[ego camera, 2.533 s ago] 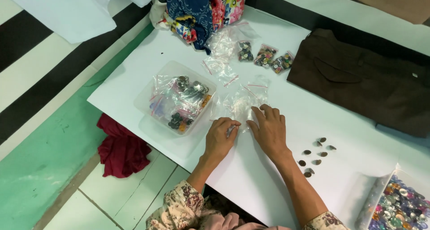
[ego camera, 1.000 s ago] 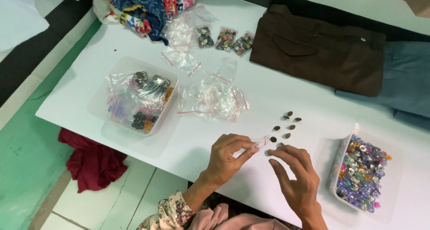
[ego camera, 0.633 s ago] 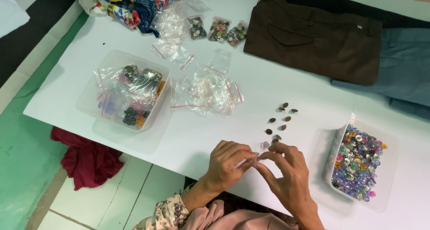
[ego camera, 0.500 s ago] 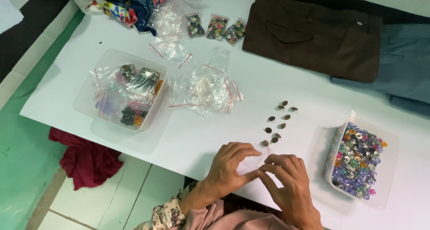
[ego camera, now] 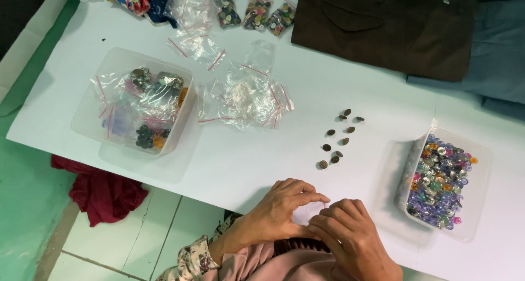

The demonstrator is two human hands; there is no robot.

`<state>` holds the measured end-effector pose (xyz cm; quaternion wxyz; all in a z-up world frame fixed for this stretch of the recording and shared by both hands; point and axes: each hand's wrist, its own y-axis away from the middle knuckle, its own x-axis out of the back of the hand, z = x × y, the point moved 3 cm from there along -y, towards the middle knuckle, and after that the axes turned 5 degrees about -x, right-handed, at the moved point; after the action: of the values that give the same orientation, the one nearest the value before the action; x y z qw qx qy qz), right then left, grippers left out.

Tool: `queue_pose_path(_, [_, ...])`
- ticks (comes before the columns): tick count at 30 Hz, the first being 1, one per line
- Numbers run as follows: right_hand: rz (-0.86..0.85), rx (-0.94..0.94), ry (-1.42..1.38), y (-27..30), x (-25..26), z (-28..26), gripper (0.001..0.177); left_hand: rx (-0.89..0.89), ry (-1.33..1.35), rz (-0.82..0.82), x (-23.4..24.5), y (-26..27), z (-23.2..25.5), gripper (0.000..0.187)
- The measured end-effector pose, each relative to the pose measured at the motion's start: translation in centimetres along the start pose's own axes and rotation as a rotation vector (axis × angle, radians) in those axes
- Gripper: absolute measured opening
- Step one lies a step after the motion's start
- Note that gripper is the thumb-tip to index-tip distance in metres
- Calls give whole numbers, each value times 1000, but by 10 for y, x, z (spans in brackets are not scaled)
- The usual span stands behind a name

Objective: The person sorts buttons from a plastic container and places them into small plastic bags.

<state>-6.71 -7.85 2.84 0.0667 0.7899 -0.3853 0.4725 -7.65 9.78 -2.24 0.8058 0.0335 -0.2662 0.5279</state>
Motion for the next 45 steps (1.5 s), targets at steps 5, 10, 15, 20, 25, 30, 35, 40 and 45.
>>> queue_pose_path(5, [70,-112,-78,-7,12,11,14,20,37,62,12,-4,1,55])
queue_pose_path(10, [182,-477,39,-23,5,64,23,151,102,152,26,-9,3,53])
queue_pose_path(15, [86,-715,4,-35,-19,100,37,185,116,181,27,-10,2,55])
queue_pose_path(20, [80,-703,34,-31,-36,115,31,201,117,172,27,-12,0,55])
queue_pose_path(25, [121,-649,43,-28,-37,116,27,224,139,157,27,-14,1,55])
queue_pose_path(30, [124,-731,-68,-26,-34,110,20,224,134,180,24,-14,-2,55])
queue_pose_path(35, [162,-642,-72,-29,-7,75,20,197,99,196,21,-14,-7,56])
queue_pose_path(40, [243,-404,-71,-36,24,19,24,182,102,194,20,-16,-3,58])
queue_pose_path(45, [174,-362,-84,-37,23,10,27,185,86,194,23,-17,1,61])
